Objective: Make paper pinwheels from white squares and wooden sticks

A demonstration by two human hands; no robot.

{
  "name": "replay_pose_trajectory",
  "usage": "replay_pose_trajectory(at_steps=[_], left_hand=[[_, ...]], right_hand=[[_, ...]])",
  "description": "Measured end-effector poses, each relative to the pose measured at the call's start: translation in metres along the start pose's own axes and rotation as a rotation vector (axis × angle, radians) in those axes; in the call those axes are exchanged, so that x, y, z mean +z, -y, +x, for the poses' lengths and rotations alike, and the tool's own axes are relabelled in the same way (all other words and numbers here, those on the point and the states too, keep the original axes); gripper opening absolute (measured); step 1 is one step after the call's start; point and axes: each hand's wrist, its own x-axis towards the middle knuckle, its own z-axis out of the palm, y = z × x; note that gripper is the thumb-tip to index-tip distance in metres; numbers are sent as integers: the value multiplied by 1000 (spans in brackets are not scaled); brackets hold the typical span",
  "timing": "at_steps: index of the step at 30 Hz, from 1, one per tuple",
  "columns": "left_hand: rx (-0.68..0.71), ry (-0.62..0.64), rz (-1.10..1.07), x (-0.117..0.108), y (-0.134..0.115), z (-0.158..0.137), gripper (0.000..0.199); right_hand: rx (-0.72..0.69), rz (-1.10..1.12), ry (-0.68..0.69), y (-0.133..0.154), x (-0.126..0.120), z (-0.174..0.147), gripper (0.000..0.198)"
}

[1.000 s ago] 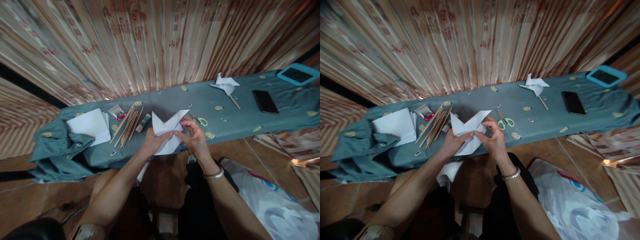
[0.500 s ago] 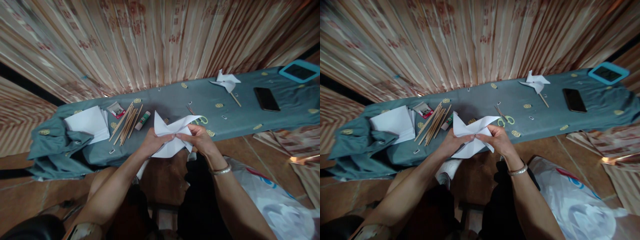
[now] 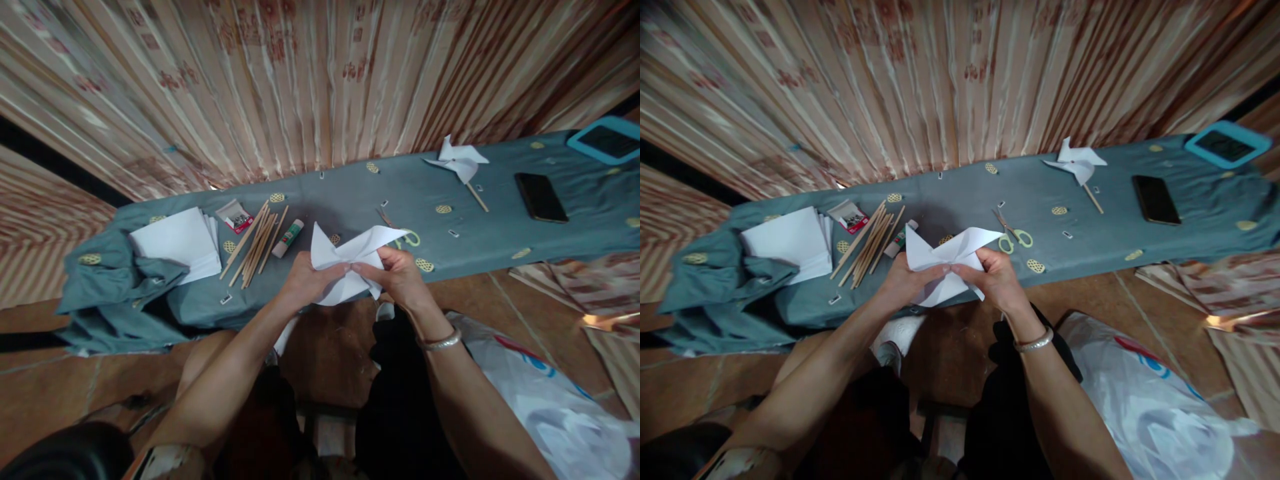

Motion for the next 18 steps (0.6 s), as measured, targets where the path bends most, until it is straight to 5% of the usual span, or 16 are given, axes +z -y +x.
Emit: replay_pose_trajectory(at_steps=[18], left_hand=[[137,-16,96,1,-1,0,21]], right_hand=[[-62,-32,-16,-6,-3,7,30]])
